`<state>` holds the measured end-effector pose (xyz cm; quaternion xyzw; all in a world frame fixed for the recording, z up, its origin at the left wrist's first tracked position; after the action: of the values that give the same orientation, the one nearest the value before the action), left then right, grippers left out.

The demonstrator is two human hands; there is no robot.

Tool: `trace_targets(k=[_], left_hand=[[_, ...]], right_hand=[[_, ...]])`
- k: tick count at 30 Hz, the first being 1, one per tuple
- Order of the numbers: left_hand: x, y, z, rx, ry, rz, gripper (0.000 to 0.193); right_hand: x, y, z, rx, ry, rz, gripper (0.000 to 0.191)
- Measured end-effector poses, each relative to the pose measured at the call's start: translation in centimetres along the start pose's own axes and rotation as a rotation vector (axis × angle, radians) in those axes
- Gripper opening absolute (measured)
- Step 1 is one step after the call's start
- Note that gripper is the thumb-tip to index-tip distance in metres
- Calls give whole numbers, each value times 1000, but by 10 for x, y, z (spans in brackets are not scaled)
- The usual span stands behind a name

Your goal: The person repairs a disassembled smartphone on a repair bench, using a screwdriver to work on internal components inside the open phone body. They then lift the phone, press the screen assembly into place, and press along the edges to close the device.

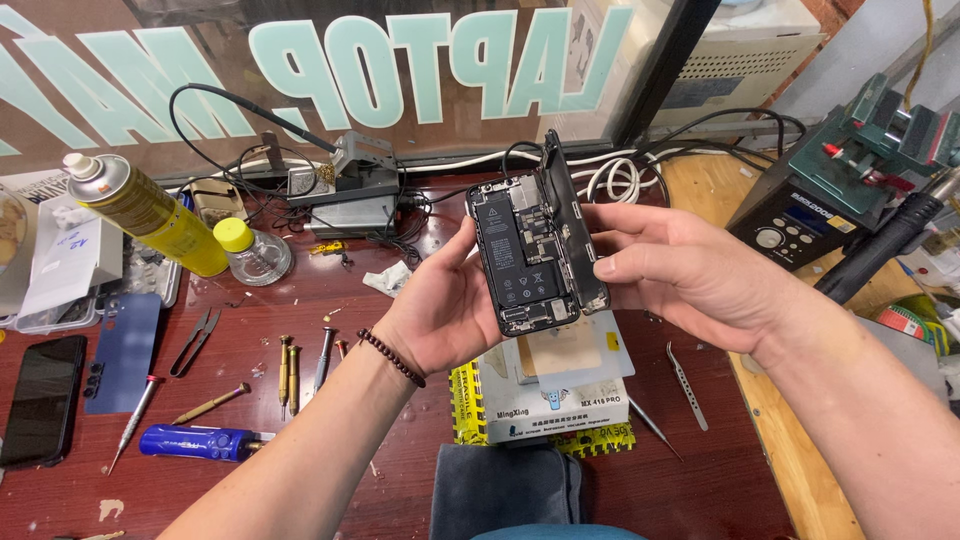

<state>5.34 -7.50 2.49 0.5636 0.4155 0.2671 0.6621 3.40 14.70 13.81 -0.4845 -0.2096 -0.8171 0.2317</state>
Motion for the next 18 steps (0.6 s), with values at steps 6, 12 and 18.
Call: trace_targets(k=[6, 12, 18], left_hand=[[1, 4, 0, -34, 5, -27, 62], [2, 8, 2, -83, 1, -62, 60], [4, 10, 4, -132, 12, -90, 60]], right_hand=[[-11, -7, -3, 93, -57, -53, 70], [-24, -17, -5, 109, -49, -169, 70], [-33, -17, -6, 67, -39, -158, 69]])
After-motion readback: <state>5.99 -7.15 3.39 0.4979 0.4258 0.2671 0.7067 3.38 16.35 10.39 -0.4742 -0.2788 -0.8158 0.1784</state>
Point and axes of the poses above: each hand's wrist, its own z-axis away from the middle knuckle, its own y-axis out of the palm, x = y × z, the point moved 1 cm from there along -z, towards the middle knuckle, and after that the axes turned 7 degrees about y, right-handed, at the moved point
